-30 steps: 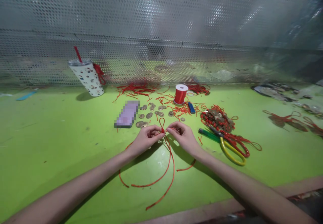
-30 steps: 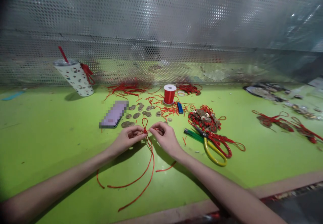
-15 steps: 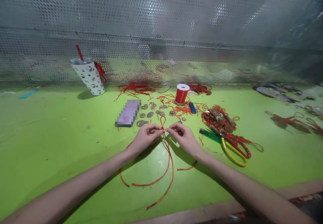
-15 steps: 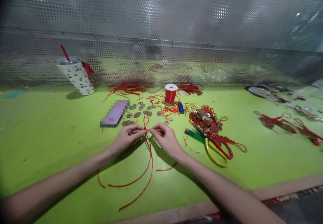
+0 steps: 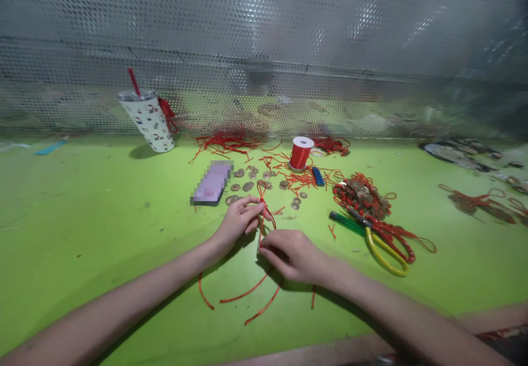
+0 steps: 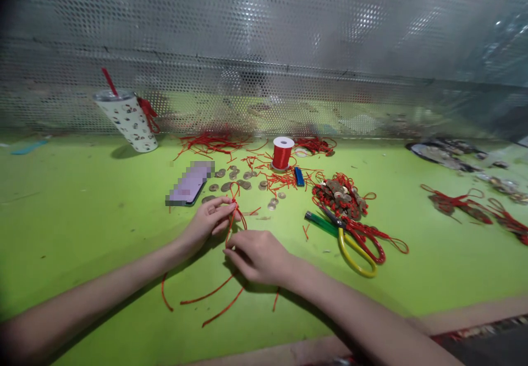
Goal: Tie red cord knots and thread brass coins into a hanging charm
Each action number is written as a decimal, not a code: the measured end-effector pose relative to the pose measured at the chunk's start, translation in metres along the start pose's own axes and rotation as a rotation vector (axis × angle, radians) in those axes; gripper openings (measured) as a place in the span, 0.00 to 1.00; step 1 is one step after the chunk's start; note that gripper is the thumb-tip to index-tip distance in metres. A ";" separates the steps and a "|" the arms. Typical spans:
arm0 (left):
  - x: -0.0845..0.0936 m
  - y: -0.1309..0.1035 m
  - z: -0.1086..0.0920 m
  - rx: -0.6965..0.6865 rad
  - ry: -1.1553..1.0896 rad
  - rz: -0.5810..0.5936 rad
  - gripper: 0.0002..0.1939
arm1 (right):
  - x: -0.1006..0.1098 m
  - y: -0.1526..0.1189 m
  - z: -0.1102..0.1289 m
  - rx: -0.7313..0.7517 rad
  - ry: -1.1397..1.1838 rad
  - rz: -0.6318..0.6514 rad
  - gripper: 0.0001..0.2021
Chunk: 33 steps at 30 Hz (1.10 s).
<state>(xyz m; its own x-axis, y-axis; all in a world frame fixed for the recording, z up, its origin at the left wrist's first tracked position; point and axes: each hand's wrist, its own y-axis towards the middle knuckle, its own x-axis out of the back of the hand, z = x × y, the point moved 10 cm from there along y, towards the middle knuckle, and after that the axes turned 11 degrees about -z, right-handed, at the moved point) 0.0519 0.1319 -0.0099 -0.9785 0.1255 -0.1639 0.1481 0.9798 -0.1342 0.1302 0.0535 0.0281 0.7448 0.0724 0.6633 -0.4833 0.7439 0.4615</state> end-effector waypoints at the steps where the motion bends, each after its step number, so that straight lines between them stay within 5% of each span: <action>1: 0.000 0.000 0.000 0.006 -0.015 -0.002 0.17 | -0.004 -0.001 0.008 0.061 -0.034 0.031 0.10; 5: 0.002 0.002 0.006 0.032 -0.038 -0.025 0.20 | -0.014 -0.009 0.043 0.285 -0.039 0.111 0.12; 8: 0.001 0.001 0.009 0.049 -0.043 -0.010 0.21 | -0.016 -0.012 0.054 0.307 0.094 0.128 0.12; 11: 0.000 -0.002 0.008 0.032 -0.023 -0.003 0.21 | 0.003 -0.001 0.035 0.130 0.187 -0.039 0.09; 14: -0.002 -0.004 0.004 -0.008 0.059 0.012 0.21 | 0.036 0.006 -0.010 -0.155 0.176 -0.359 0.04; 16: -0.005 -0.005 0.002 -0.030 0.110 0.039 0.21 | 0.045 0.005 -0.035 -0.315 0.199 -0.455 0.07; 23: -0.008 -0.006 -0.002 -0.062 0.116 0.076 0.21 | 0.007 0.003 -0.061 -0.608 0.765 -0.327 0.13; 33: -0.002 -0.007 -0.004 -0.105 0.146 0.026 0.17 | -0.003 0.002 -0.057 -0.682 0.752 -0.230 0.14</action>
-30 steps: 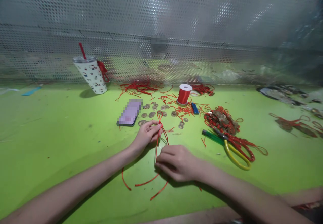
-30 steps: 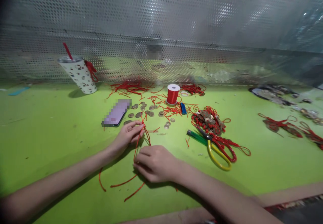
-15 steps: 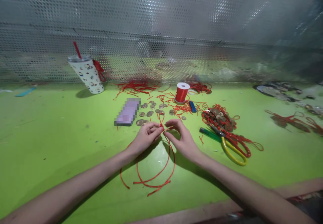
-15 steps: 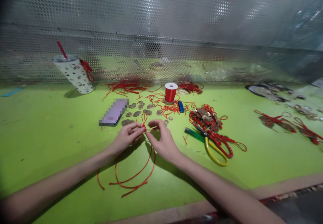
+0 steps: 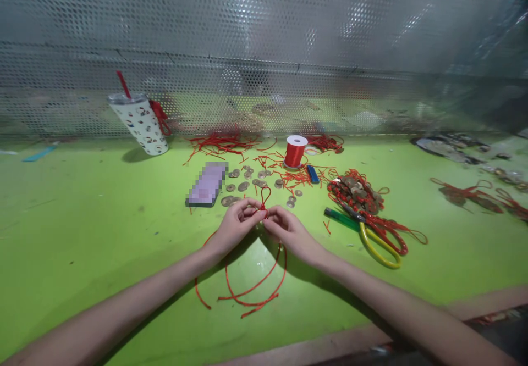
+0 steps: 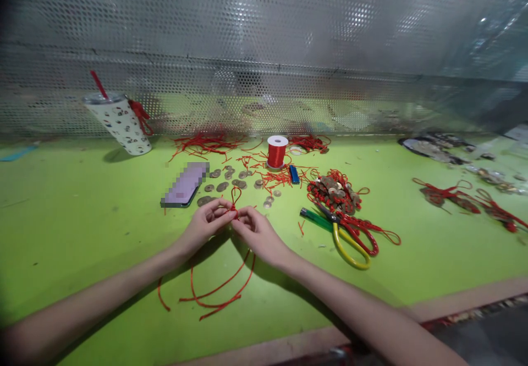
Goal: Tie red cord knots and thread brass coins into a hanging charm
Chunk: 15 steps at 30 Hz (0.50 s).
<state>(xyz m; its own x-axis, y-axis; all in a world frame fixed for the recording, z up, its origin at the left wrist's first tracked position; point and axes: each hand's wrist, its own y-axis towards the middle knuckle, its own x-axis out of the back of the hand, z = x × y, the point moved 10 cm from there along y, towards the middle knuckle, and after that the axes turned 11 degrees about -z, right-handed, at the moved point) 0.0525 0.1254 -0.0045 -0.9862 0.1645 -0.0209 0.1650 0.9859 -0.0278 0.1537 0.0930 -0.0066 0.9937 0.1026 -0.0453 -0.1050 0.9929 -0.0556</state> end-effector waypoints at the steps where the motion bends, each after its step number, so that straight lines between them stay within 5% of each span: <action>1: 0.001 0.000 -0.001 -0.019 0.006 -0.014 0.16 | 0.000 -0.001 0.002 0.019 -0.026 -0.004 0.14; 15: 0.014 -0.003 -0.019 -0.159 0.129 -0.131 0.15 | 0.014 0.002 0.004 0.049 -0.004 -0.147 0.17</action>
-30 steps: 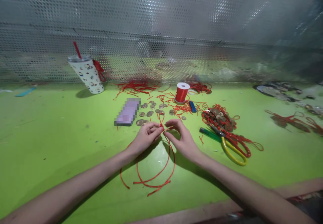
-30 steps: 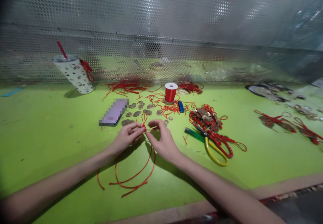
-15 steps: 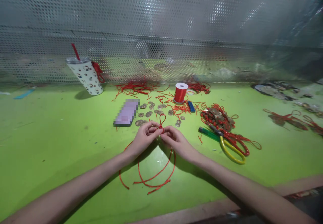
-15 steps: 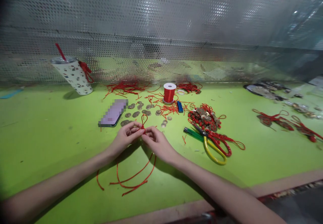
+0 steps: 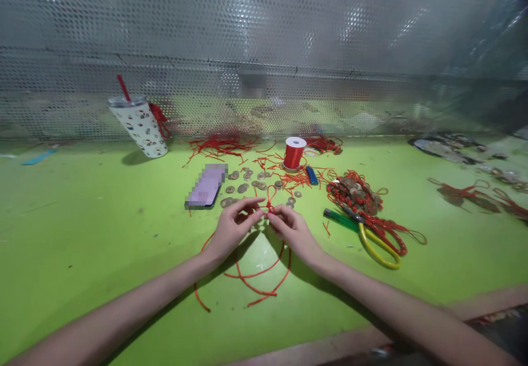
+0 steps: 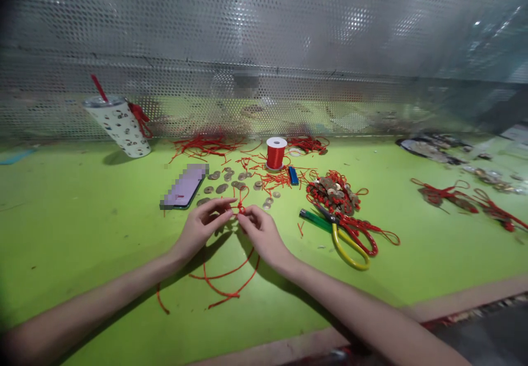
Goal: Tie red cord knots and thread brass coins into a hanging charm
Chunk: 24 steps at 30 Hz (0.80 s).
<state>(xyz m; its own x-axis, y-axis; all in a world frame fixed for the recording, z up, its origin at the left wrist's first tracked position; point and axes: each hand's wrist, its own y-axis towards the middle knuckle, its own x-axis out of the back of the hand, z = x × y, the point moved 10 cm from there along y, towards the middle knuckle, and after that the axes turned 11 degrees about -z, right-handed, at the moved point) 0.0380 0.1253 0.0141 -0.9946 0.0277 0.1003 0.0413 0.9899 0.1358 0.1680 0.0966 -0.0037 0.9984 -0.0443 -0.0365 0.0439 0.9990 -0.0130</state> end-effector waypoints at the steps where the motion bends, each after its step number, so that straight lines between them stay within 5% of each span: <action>1: 0.003 0.000 -0.004 -0.036 0.023 -0.033 0.16 | 0.002 0.001 0.001 0.010 -0.009 -0.017 0.17; 11: 0.006 -0.009 -0.019 -0.197 0.198 -0.071 0.16 | 0.021 0.009 0.003 0.015 0.009 -0.141 0.17; 14: -0.006 -0.024 -0.038 -0.408 0.336 0.017 0.13 | 0.021 0.010 -0.001 -0.028 0.063 -0.142 0.18; 20: -0.061 -0.102 -0.058 -1.026 0.653 0.460 0.08 | 0.016 0.014 -0.012 -0.154 0.231 -0.081 0.19; 24: -0.066 -0.132 -0.065 -1.319 0.669 0.478 0.06 | 0.020 0.017 -0.011 -0.174 0.318 -0.073 0.18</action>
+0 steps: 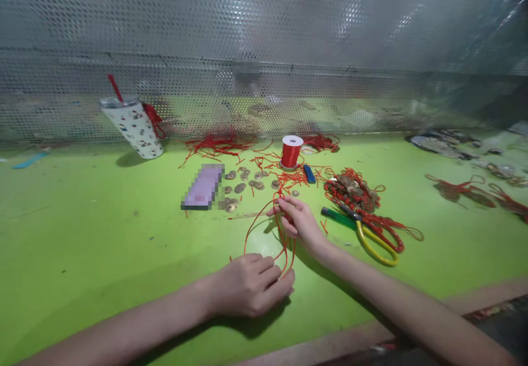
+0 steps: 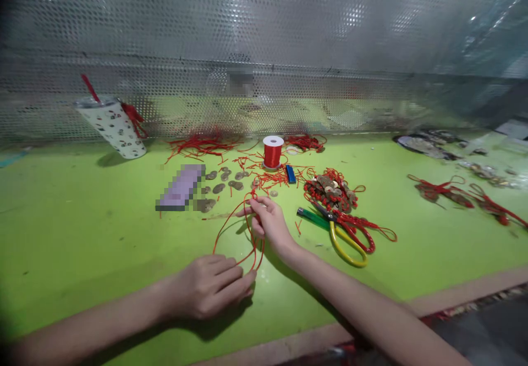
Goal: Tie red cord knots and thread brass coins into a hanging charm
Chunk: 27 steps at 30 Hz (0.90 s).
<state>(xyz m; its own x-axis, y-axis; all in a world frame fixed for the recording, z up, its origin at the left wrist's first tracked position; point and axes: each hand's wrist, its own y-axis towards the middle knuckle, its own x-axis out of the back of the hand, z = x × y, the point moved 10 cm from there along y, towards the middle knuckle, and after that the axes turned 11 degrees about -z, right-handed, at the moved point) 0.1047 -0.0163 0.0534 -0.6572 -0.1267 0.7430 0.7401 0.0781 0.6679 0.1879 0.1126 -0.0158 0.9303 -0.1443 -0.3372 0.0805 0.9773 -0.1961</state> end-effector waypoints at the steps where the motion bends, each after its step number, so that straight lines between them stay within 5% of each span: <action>1: 0.005 0.000 0.003 0.005 0.021 -0.051 0.05 | 0.001 0.000 0.001 0.000 0.015 -0.002 0.17; 8: 0.036 -0.012 0.089 0.554 -0.002 -0.347 0.10 | -0.006 -0.005 0.005 0.046 0.004 0.036 0.16; 11: 0.023 -0.026 0.113 0.841 -0.168 -0.317 0.16 | -0.012 -0.010 0.007 0.102 -0.087 0.067 0.16; 15: -0.009 -0.042 0.119 1.149 -0.587 -0.272 0.17 | -0.018 -0.016 0.005 0.138 -0.182 0.109 0.15; 19: -0.016 -0.044 0.116 1.242 -0.762 -0.280 0.11 | -0.024 -0.022 0.003 0.156 -0.196 0.158 0.15; 27: -0.010 -0.052 0.127 1.308 -0.774 -0.417 0.10 | -0.029 -0.025 -0.001 0.191 -0.299 0.192 0.12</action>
<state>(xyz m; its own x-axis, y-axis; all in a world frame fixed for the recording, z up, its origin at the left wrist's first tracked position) 0.0544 0.1060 0.0169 -0.9892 0.1280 0.0720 0.1344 0.9867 0.0917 0.1590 0.0926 -0.0021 0.9957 0.0680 -0.0631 -0.0663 0.9974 0.0285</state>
